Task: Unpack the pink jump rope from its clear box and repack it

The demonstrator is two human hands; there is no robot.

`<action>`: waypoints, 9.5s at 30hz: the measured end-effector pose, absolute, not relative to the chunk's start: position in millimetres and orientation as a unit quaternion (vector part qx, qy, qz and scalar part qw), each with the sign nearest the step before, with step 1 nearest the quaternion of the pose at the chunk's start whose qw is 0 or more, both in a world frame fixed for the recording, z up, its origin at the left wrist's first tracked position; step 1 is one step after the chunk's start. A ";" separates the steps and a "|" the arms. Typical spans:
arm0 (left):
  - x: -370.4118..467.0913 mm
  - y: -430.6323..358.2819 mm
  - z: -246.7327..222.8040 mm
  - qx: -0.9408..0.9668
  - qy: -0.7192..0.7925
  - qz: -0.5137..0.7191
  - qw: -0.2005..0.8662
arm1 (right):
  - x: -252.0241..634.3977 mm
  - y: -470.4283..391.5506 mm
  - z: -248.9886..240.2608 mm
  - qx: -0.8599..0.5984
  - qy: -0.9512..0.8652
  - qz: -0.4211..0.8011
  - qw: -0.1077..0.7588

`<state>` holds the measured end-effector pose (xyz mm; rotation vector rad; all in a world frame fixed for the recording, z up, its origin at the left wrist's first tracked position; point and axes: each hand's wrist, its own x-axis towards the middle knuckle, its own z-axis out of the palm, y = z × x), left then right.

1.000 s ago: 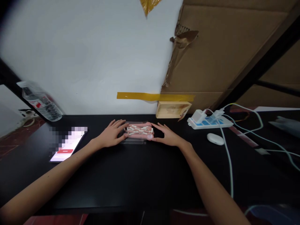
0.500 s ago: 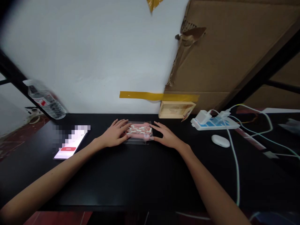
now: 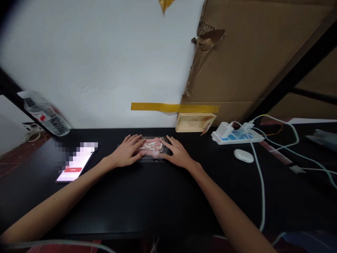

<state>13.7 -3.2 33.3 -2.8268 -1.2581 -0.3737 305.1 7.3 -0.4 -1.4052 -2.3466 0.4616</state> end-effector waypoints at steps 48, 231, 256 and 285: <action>17.9 -3.4 29.1 -0.908 -0.396 -0.135 -0.014 | 336.8 19.5 -1.4 -0.466 -0.832 0.194 0.230; -26.3 8.1 8.3 -0.851 -0.407 -0.184 -0.275 | 299.4 3.2 1.2 -0.462 -0.845 0.089 0.256; 19.5 -2.7 19.7 -0.887 -0.448 -0.114 0.018 | 290.8 -16.3 24.4 -0.408 -0.877 0.040 0.250; 19.5 -15.5 26.7 -0.890 -0.434 -0.139 0.004 | 301.6 -9.2 8.7 -0.448 -0.877 0.124 0.124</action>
